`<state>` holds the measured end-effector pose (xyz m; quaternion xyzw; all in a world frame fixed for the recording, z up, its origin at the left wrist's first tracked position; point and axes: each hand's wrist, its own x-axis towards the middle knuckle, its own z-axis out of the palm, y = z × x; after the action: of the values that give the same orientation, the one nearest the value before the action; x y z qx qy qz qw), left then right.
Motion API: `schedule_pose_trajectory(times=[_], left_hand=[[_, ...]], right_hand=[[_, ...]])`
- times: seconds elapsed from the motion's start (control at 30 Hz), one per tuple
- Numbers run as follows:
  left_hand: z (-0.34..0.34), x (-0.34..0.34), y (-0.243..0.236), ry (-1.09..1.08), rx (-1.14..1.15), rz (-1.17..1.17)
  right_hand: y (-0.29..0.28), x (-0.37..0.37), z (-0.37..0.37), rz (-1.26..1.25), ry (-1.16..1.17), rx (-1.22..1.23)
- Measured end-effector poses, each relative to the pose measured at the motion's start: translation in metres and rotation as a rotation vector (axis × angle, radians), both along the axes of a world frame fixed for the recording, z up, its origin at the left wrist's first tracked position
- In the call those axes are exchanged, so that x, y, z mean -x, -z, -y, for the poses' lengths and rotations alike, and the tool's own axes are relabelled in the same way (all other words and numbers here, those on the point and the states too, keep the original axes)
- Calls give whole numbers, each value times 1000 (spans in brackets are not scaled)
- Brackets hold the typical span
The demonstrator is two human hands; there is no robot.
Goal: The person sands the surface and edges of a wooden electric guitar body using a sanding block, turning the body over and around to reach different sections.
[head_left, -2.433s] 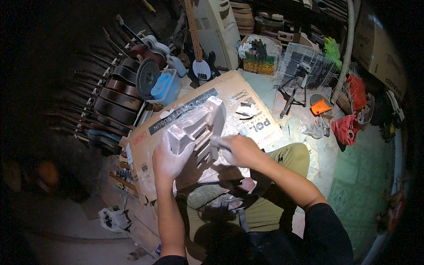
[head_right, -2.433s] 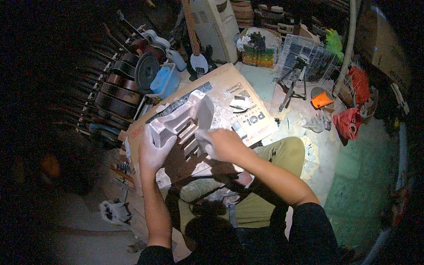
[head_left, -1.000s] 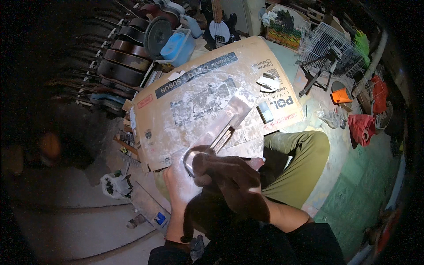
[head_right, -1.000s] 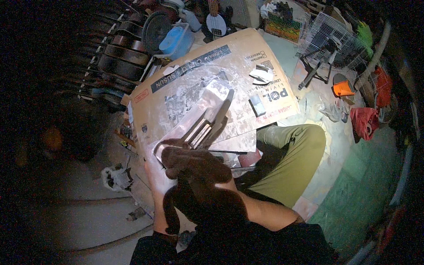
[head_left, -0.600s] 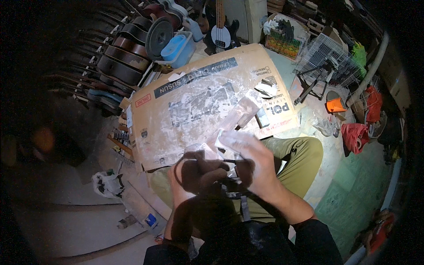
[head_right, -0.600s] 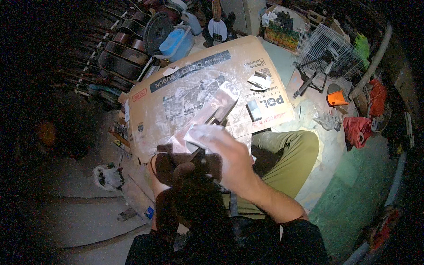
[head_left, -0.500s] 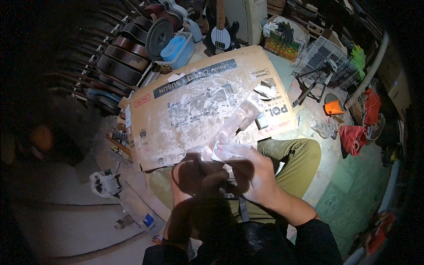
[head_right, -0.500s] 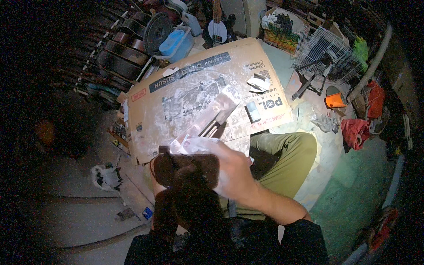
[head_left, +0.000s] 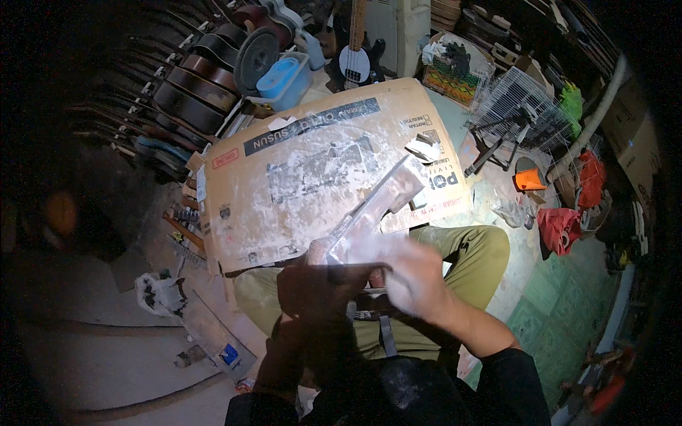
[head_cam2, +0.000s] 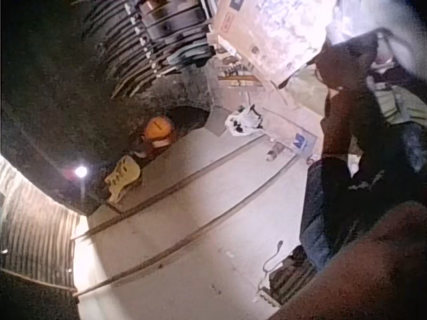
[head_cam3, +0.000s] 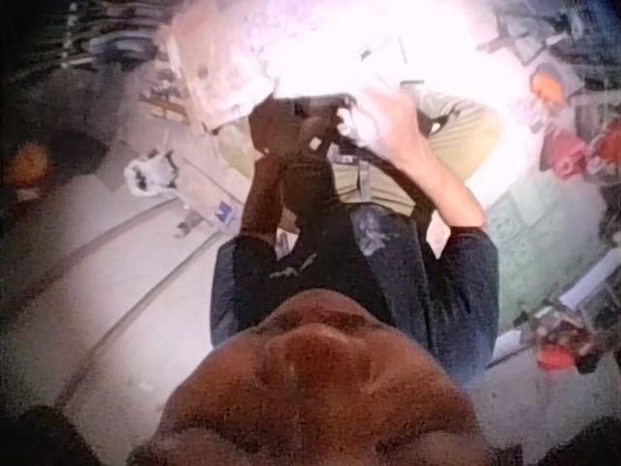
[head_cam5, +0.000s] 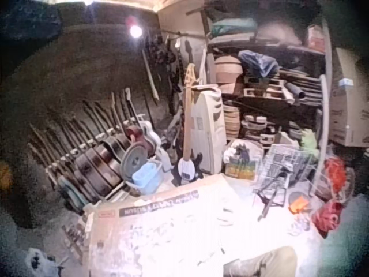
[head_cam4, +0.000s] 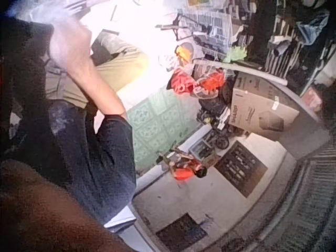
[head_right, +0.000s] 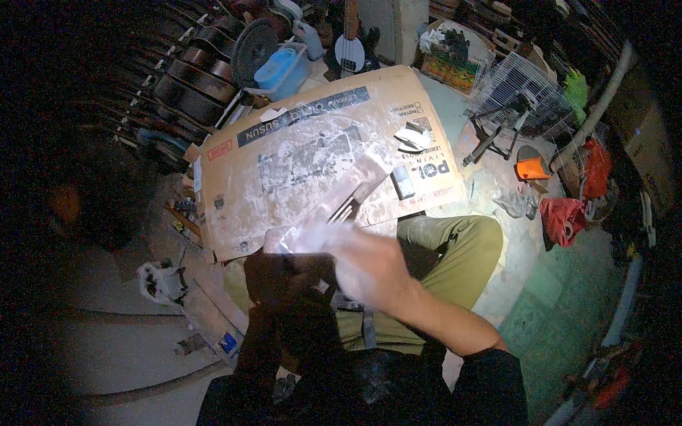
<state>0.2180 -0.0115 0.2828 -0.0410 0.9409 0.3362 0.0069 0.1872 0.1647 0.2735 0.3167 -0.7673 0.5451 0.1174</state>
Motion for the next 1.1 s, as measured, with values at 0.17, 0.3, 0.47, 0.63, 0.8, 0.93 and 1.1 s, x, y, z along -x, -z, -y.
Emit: schedule_pose_trajectory(times=[0.17,0.3,0.47,0.63,0.8,0.93,1.1], left_hand=[[-10,2,6,26,30,-25],[-10,7,9,36,20,-44],[-1,7,9,28,2,-55],[5,14,1,40,-28,-94],[4,15,19,5,-168,-149],[-6,6,24,-30,-163,-201],[-18,8,11,15,-163,-151]], right_hand=[[6,-5,-7,-60,23,-19],[20,18,-14,19,83,-121],[3,1,-1,0,57,-116],[0,0,-5,-23,34,-193],[28,18,-10,-12,64,-219],[13,12,-26,382,-189,16],[51,4,-22,107,-17,-68]])
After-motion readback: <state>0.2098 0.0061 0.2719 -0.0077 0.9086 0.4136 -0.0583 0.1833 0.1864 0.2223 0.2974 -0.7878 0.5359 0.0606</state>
